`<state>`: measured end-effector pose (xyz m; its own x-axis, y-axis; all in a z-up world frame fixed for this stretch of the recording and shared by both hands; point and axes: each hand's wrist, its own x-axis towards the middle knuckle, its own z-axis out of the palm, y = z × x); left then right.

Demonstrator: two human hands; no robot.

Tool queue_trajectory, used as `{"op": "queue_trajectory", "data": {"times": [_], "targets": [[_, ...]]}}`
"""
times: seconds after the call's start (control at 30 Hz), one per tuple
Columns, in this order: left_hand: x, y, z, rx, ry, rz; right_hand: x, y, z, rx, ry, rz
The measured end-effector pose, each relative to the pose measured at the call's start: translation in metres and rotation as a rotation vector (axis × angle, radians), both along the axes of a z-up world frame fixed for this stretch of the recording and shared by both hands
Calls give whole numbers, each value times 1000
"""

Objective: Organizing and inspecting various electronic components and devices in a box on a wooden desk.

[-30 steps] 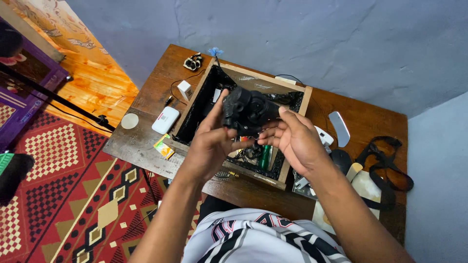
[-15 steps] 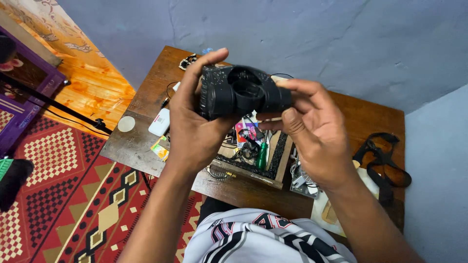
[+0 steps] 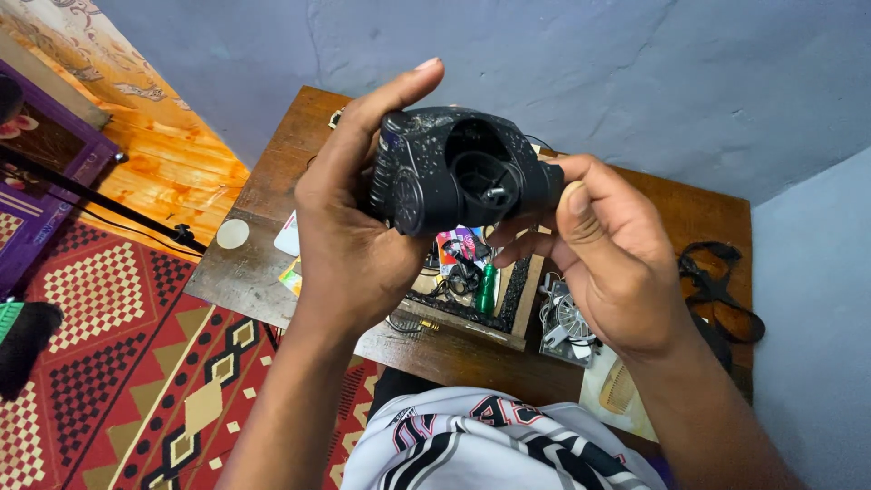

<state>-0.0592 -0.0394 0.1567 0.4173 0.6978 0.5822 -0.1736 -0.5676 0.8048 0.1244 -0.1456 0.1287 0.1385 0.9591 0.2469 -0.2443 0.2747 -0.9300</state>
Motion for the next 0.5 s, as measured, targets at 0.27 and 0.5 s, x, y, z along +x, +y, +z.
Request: {"op": "queue_trajectory", "data": {"times": [0.27, 0.5], "targets": [[2, 0, 1, -32, -13, 6, 1, 1, 12, -4, -27, -19], [-5, 3, -10, 30, -22, -23, -5, -1, 10, -22, 13, -4]]}}
